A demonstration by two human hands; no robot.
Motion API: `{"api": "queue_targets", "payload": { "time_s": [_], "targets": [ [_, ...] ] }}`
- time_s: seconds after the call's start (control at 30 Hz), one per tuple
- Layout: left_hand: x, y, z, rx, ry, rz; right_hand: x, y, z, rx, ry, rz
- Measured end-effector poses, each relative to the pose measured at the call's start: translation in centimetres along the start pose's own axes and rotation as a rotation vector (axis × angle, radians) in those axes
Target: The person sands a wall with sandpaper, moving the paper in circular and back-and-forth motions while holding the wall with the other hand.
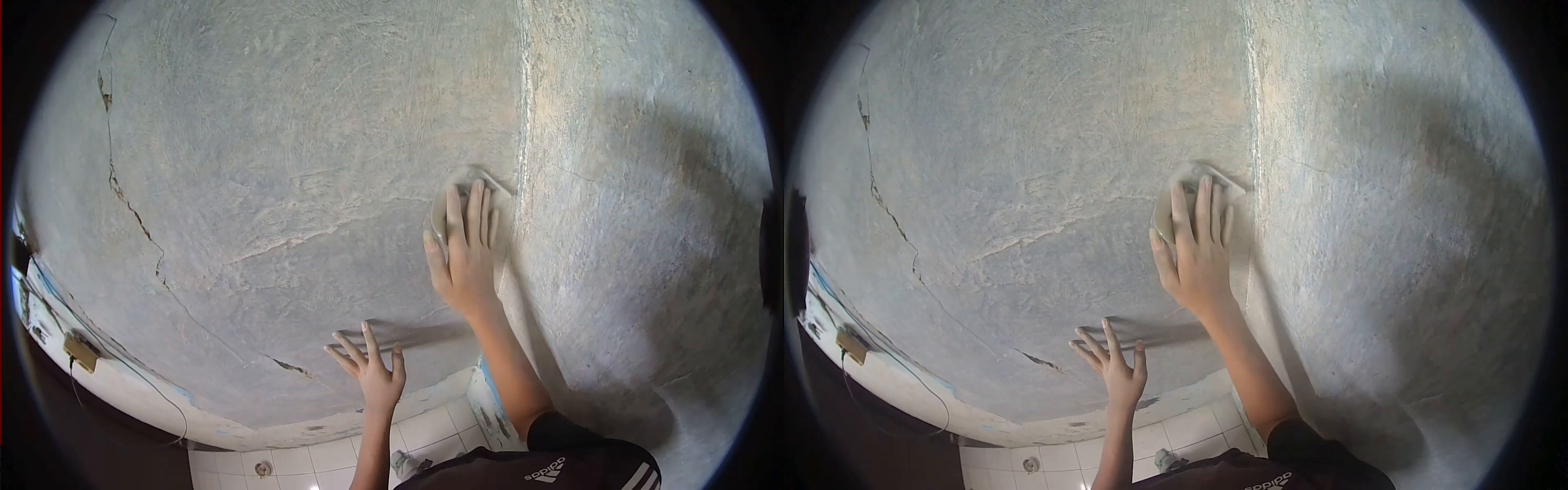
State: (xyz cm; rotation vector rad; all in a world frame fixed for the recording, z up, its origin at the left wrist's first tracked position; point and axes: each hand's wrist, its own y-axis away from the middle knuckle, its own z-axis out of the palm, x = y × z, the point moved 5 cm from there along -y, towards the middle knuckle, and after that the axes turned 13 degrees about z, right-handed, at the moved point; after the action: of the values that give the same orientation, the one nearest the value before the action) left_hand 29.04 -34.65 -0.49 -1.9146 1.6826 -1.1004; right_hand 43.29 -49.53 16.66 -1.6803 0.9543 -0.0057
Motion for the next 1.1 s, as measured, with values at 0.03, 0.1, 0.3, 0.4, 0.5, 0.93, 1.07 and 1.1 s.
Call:
{"api": "queue_targets", "payload": {
  "time_s": [0.03,0.1,0.3,0.4,0.5,0.93,1.07,1.1],
  "targets": [
    [0.2,0.0,0.0,0.006,-0.007,-0.009,-0.4,-0.5,-0.3,0.018,0.001,-0.033],
    [0.5,0.0,0.3,0.02,0.026,-0.012,-0.3,0.9,0.5,0.013,-0.011,-0.053],
    [1.9,-0.3,-1.0,-0.021,0.09,-0.038,0.3,10.0,3.3,-0.303,-0.007,0.071],
    [2.5,-0.4,-2.2,-0.024,0.063,-0.033,-1.1,6.9,2.0,-0.251,-0.07,0.044],
    [2.8,-0.4,-2.6,-0.008,0.088,-0.046,-2.8,3.9,1.2,-0.201,-0.106,-0.012],
    [1.2,-0.1,-4.2,-0.02,0.09,-0.006,-4.6,6.1,3.8,-0.172,-0.12,-0.051],
    [-0.2,-0.7,-6.1,0.013,0.067,0.001,-6.9,4.5,3.1,-0.104,-0.187,-0.064],
    [-0.6,-0.8,-6.7,0.033,0.053,0.013,-7.4,5.4,3.8,-0.103,-0.187,-0.07]
  ]
}}
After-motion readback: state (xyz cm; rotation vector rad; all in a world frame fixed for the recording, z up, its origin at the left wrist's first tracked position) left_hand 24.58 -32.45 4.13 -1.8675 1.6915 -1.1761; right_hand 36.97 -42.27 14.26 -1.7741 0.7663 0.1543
